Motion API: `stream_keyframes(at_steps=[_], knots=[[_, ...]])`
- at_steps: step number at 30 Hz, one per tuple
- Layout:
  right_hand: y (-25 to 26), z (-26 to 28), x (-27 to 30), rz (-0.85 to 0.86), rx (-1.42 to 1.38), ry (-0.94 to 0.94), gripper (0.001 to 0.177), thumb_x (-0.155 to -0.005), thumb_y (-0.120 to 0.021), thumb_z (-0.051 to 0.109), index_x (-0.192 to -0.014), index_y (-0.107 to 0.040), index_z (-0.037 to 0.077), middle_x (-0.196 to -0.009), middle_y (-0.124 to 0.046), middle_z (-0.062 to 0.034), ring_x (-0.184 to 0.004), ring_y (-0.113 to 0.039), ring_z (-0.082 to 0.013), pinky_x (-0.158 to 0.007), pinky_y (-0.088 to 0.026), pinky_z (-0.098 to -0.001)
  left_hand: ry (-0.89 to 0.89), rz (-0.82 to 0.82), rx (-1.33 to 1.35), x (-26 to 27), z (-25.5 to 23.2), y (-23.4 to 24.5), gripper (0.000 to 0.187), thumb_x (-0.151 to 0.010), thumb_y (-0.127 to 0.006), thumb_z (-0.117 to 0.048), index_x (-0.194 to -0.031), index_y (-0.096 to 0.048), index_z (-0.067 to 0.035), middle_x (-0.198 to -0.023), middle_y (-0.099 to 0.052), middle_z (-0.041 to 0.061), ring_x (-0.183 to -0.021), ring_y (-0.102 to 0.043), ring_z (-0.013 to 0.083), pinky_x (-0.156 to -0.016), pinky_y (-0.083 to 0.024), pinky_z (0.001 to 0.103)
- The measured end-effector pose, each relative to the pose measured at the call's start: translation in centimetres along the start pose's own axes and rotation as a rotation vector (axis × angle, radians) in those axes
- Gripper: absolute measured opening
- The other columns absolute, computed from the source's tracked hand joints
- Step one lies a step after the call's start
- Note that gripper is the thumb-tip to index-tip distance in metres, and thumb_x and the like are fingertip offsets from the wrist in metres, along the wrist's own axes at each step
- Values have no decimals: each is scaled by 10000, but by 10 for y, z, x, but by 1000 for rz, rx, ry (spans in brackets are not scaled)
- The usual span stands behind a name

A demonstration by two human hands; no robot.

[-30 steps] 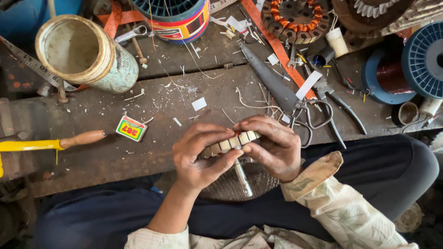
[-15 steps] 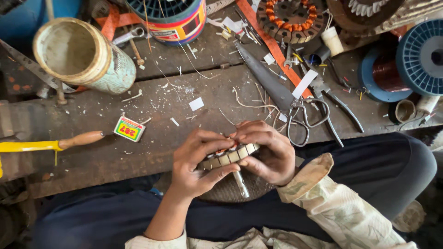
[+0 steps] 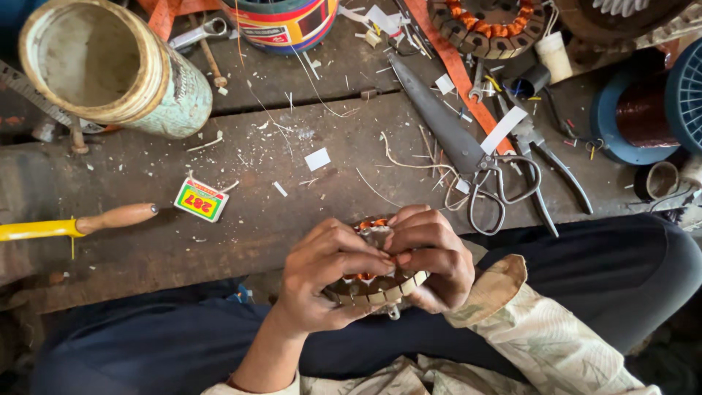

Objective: The person cuts small strips of white insulating tape using scissors and places them into the slots of a motor stator. They repeatedly pick up the stator, insert the tape, and adjust the placement to ensure the copper windings are insulated.

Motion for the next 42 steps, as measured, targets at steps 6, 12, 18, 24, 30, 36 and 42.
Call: stream_keyframes(at_steps=[6,12,18,24,30,36,42], knots=[[-1,0,-2,-55,-9,50,297,-971,-702,250,-1115,-583,19,-1075,-653,-180,-976,-669,-302,-901,-555,-505,-2,8,12,-1,2,1,313,-786,-862,-270,-1037,-767,-110,-997,-740,17,-873,-705,195,-818,-552,346],[5,-8,-3,1,-70,65,313,-974,-672,221,-1168,-597,-12,-1078,-649,-205,-956,-662,-305,-879,-550,-501,-20,-36,9,-2,10,-2,315,-761,-891,-246,-1022,-772,-116,-969,-767,15,-822,-715,149,-761,-532,333],[8,-14,-9,-102,-54,-208,364,-948,-733,142,-1249,-600,-14,-1148,-674,-173,-1026,-700,-312,-896,-581,-435,67,-65,-135,-11,8,3,359,-797,-901,-110,-1119,-741,-111,-1081,-722,34,-989,-728,205,-861,-600,335],[6,28,-29,-64,481,265,335,-802,-862,-11,-1080,-680,28,-1183,-600,-216,-1073,-685,-394,-903,-626,-490,196,-6,-95,-21,17,7,418,-732,-862,-49,-1128,-746,-114,-1019,-699,40,-940,-712,188,-810,-581,318],[6,23,-24,-115,556,122,363,-711,-819,-41,-1055,-718,12,-1190,-625,-189,-1043,-709,-420,-891,-640,-497,126,-10,-178,-34,9,9,400,-732,-855,-50,-1110,-735,-104,-1013,-710,40,-929,-714,194,-813,-578,321],[3,19,-21,-145,596,165,391,-652,-765,-81,-1037,-712,-38,-1199,-626,-213,-1018,-700,-426,-856,-635,-487,122,-17,-178,-35,11,9,398,-727,-857,-57,-1105,-742,-104,-1008,-713,41,-910,-724,197,-801,-583,320],[10,12,-20,-22,453,-61,448,-703,-704,-159,-1113,-740,20,-1299,-619,-226,-1197,-657,-417,-1016,-572,-489,137,-86,-167,-29,20,15,359,-764,-871,-75,-1098,-740,-80,-1047,-745,62,-974,-723,202,-880,-579,328]])
Point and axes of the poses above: each hand's wrist, its own x-axis away from the middle knuckle, its own y-axis out of the back of the hand, z = x × y, the point moved 8 cm from there along -x, towards the middle knuckle
